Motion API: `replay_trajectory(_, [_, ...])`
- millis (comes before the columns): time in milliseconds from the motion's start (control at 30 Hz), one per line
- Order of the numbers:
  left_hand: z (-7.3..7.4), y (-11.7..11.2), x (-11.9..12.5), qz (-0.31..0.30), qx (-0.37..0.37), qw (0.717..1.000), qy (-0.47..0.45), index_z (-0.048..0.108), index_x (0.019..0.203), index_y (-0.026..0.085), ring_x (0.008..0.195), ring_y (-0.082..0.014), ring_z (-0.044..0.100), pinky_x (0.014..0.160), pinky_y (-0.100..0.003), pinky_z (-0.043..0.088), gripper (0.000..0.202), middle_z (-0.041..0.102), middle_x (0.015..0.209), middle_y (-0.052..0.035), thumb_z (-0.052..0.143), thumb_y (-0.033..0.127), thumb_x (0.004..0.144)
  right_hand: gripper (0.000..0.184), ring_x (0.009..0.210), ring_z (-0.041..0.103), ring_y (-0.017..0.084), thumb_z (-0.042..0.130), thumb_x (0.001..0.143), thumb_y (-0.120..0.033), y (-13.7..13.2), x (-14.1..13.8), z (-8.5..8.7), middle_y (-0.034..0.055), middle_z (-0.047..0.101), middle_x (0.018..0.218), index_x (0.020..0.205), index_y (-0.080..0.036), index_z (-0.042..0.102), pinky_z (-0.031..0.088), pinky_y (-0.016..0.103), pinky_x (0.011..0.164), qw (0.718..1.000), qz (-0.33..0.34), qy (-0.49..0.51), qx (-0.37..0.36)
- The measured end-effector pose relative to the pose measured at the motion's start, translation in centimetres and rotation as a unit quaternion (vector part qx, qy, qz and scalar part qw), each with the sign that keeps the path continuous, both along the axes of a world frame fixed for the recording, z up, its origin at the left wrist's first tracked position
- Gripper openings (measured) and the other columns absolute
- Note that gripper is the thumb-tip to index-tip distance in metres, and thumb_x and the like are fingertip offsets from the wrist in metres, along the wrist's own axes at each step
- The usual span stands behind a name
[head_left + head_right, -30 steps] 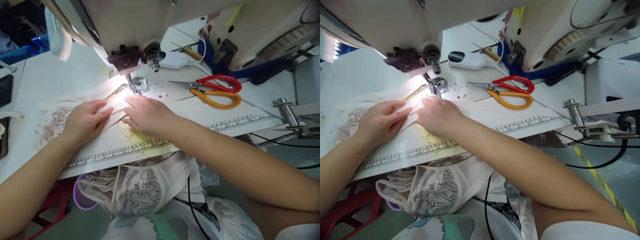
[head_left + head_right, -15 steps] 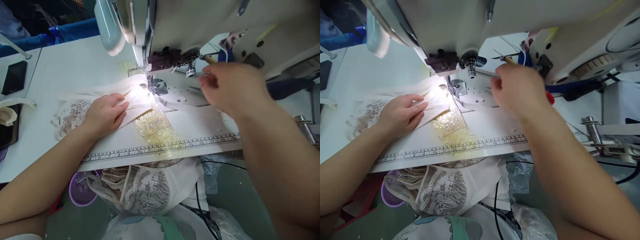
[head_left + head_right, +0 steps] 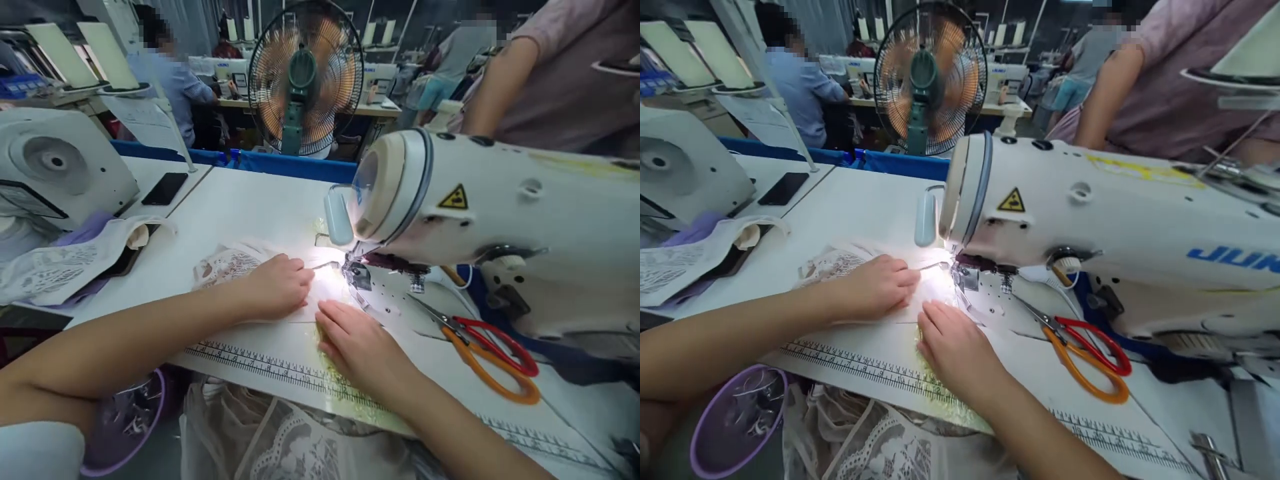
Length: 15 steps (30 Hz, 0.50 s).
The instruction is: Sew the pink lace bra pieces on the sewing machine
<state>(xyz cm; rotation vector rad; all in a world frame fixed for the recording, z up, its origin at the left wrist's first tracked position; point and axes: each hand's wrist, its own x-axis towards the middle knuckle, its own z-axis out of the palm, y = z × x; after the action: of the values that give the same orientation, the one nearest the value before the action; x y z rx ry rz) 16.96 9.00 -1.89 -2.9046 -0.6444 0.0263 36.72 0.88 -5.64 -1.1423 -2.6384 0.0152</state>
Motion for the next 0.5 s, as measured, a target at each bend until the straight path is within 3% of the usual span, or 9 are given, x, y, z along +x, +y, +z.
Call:
replay_trajectory(67, [-0.1, 0.6, 1.0, -0.044, -0.01, 0.999, -0.018, 0.064, 0.077, 0.015, 0.09, -0.0202, 0.055, 0.077, -0.032, 0.042, 0.025, 0.066, 0.097, -0.0069, 0.046, 0.022, 0.091, 0.029, 0.108, 0.059, 0.027, 0.05, 0.085, -0.018, -0.1, 0.3, -0.5, 0.0162, 0.063, 0.117, 0.111, -0.01, 0.059, 0.053, 0.041, 0.09, 0.999, 0.012, 0.014, 0.034])
replay_trajectory(133, [-0.7, 1.5, 1.9, -0.068, -0.034, 0.997, -0.019, 0.066, 0.091, 0.015, 0.091, -0.0185, 0.057, 0.077, -0.03, 0.043, 0.023, 0.066, 0.108, -0.0067, 0.044, 0.019, 0.092, 0.033, 0.11, 0.059, 0.028, 0.048, 0.086, -0.02, -0.3, 0.6, -1.1, 0.017, 0.063, 0.119, 0.115, -0.007, 0.058, 0.053, 0.042, 0.091, 0.998, 0.02, 0.015, 0.061])
replay_trajectory(233, [-1.7, 2.9, 2.7, -0.08, -0.055, 0.995, 0.002, 0.061, 0.115, 0.016, 0.101, -0.0217, 0.058, 0.077, -0.031, 0.044, 0.029, 0.059, 0.128, -0.0086, 0.051, 0.029, 0.091, 0.036, 0.114, 0.058, 0.03, 0.046, 0.089, -0.022, -0.5, 1.0, -1.7, 0.0176, 0.062, 0.123, 0.117, -0.005, 0.059, 0.054, 0.044, 0.091, 0.996, 0.017, 0.007, 0.084])
replay_trajectory(300, [-2.2, 3.7, 2.8, -0.091, -0.055, 0.994, 0.002, 0.059, 0.121, 0.013, 0.105, -0.0245, 0.057, 0.08, -0.033, 0.045, 0.038, 0.055, 0.133, -0.0104, 0.052, 0.034, 0.091, 0.036, 0.116, 0.057, 0.03, 0.044, 0.09, -0.024, -0.6, 1.4, -1.7, 0.0169, 0.061, 0.126, 0.118, -0.006, 0.059, 0.054, 0.045, 0.091, 0.996, 0.014, 0.001, 0.087])
replay_trajectory(500, [-2.0, 5.5, 4.0, -0.06, -0.071, 0.995, -0.027, 0.066, 0.102, 0.013, 0.096, -0.0253, 0.059, 0.078, -0.035, 0.045, 0.031, 0.06, 0.123, -0.012, 0.049, 0.037, 0.091, 0.039, 0.115, 0.058, 0.031, 0.046, 0.089, -0.028, -0.5, 2.0, -1.5, 0.0169, 0.06, 0.127, 0.119, -0.006, 0.059, 0.054, 0.045, 0.092, 0.996, 0.003, -0.02, 0.084])
